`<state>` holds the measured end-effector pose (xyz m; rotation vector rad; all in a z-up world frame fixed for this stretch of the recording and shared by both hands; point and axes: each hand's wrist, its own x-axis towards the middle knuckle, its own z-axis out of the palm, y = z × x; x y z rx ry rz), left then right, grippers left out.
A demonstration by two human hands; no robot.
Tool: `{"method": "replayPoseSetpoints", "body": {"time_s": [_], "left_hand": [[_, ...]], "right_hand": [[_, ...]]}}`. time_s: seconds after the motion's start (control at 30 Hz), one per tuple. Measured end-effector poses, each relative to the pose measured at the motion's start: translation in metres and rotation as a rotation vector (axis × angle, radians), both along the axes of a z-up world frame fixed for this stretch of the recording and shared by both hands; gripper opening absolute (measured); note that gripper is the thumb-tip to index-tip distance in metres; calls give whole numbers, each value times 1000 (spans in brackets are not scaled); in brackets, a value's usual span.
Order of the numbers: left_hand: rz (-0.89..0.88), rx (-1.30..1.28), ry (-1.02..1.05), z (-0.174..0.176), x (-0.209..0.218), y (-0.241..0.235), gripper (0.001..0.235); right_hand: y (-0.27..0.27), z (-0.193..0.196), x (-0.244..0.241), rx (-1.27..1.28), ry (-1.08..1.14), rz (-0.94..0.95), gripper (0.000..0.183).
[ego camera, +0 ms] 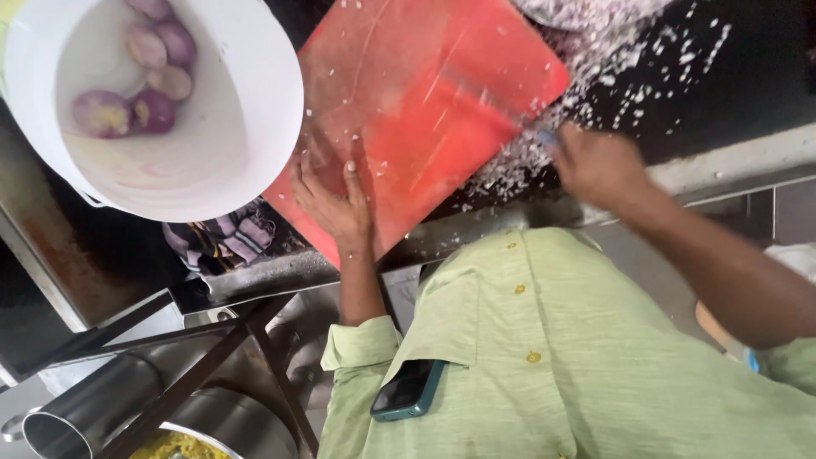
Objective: The person dices red onions on a red cutting board using a knife. They repeatedly slice the onions into small pieces and gather them into a pile on the board.
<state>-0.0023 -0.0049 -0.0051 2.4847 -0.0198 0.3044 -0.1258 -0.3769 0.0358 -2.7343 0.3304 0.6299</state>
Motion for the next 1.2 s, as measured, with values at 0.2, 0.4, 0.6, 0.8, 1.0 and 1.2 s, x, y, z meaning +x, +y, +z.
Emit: {"method": "replayPoseSetpoints", "body": {"time_s": [0.2, 0.4, 0.6, 0.8, 1.0, 1.2], "left_hand": [[-3, 52, 20, 4, -1, -38, 79], [-40, 41, 52, -30, 8, -134, 86], [-292, -620, 364, -22, 23, -320, 86], [-427, -525, -181, 7, 33, -406, 67], [-281, -380, -283, 35, 42, -275, 65], [41, -185, -99, 44, -13, -170, 46]], "right_hand": [[-56, 18, 11, -121, -205, -108, 33], [-106, 23, -9, 73, -373, -250, 26], [-130, -1, -59, 539, -305, -777, 20], [-165, -12, -61, 734, -479, -533, 16], [-123, 6, -20, 561, -400, -359, 21], [-90, -2, 23, -33, -441, 275, 29]]}}
